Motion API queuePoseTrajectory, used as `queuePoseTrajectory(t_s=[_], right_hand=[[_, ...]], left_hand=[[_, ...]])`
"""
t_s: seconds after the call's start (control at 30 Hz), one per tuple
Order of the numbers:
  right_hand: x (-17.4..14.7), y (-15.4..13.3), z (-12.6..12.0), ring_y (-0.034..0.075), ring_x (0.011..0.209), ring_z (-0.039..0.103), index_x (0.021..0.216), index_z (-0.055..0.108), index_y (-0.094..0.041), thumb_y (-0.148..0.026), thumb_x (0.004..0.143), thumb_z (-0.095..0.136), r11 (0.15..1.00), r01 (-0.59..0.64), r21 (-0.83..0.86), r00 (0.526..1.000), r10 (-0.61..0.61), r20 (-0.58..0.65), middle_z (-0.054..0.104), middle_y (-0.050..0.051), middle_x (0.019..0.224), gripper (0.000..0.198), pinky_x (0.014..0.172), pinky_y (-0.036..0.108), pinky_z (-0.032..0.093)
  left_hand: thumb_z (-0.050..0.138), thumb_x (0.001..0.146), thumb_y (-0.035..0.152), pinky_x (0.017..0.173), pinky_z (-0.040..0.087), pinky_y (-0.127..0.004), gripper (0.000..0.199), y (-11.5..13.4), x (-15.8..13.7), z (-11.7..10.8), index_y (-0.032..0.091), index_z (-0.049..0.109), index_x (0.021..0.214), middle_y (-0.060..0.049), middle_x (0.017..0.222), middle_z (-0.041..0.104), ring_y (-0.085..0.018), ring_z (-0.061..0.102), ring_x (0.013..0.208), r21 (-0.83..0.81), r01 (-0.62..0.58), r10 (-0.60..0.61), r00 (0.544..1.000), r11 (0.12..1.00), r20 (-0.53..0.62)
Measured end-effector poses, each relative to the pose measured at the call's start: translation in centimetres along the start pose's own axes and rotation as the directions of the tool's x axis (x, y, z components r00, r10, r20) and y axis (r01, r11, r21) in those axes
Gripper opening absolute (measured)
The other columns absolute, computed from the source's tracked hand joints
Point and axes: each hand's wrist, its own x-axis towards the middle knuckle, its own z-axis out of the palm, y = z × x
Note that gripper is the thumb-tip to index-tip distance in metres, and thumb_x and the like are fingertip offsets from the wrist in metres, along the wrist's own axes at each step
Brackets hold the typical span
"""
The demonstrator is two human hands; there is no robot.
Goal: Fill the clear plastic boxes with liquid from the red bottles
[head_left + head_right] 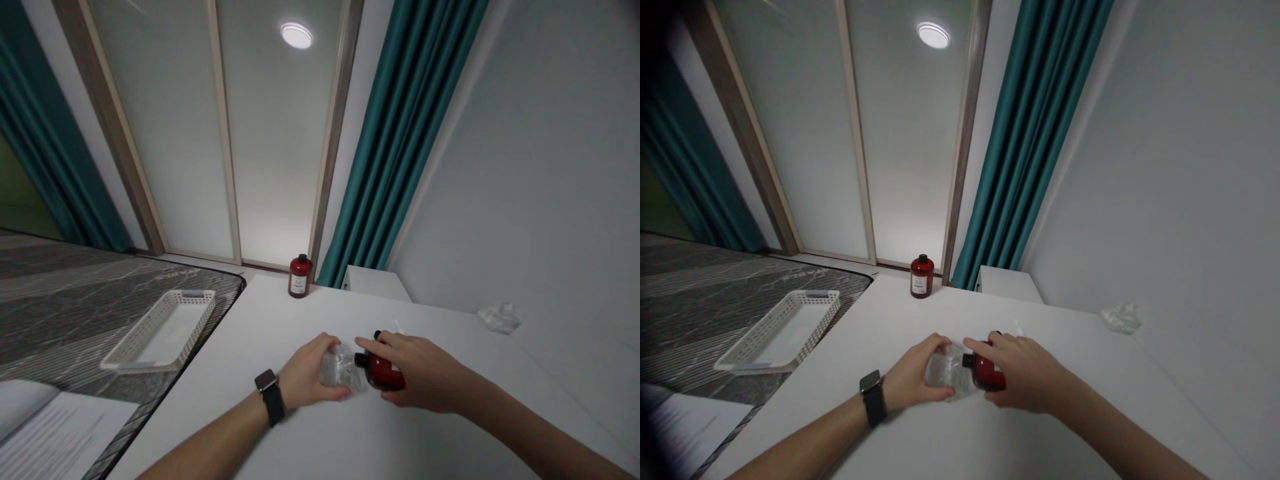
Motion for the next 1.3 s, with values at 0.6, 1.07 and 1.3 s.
queuePoseTrajectory(t_s=[0.6,1.07,1.3], right_hand=[[-0.06,0.10,-0.01,0.031,0.098,0.065,0.148,0.040,-0.032,-0.026,0.071,0.073,1.000,0.016,-0.005,1.000,-0.016,-0.021,0.063,0.010,0.118,0.084,0.080,0.042,0.047],[-0.01,0.40,0.32,0.031,0.097,0.065,0.148,0.040,-0.031,-0.027,0.071,0.073,0.999,0.032,-0.018,0.999,-0.032,-0.039,0.063,0.010,0.117,0.083,0.078,0.041,0.046],[-0.02,0.24,0.22,0.030,0.095,0.065,0.147,0.041,-0.031,-0.026,0.070,0.073,0.999,0.033,-0.022,0.998,-0.034,-0.051,0.064,0.010,0.115,0.083,0.077,0.040,0.046]], left_hand=[[0.085,0.065,0.033,0.088,0.050,-0.038,0.066,0.26,-0.06,-0.17,0.021,0.049,0.119,-0.006,0.110,0.062,-0.026,0.062,0.100,-0.007,0.009,-0.008,1.000,1.000,0.006],[0.085,0.064,0.030,0.086,0.050,-0.037,0.066,0.24,0.01,-0.08,0.021,0.050,0.119,-0.006,0.109,0.063,-0.026,0.063,0.099,-0.006,0.010,-0.010,1.000,1.000,0.001],[0.085,0.064,0.030,0.086,0.050,-0.037,0.065,0.40,-0.01,-0.17,0.021,0.050,0.118,-0.006,0.109,0.063,-0.026,0.063,0.099,-0.007,0.008,-0.008,1.000,1.000,-0.002]])
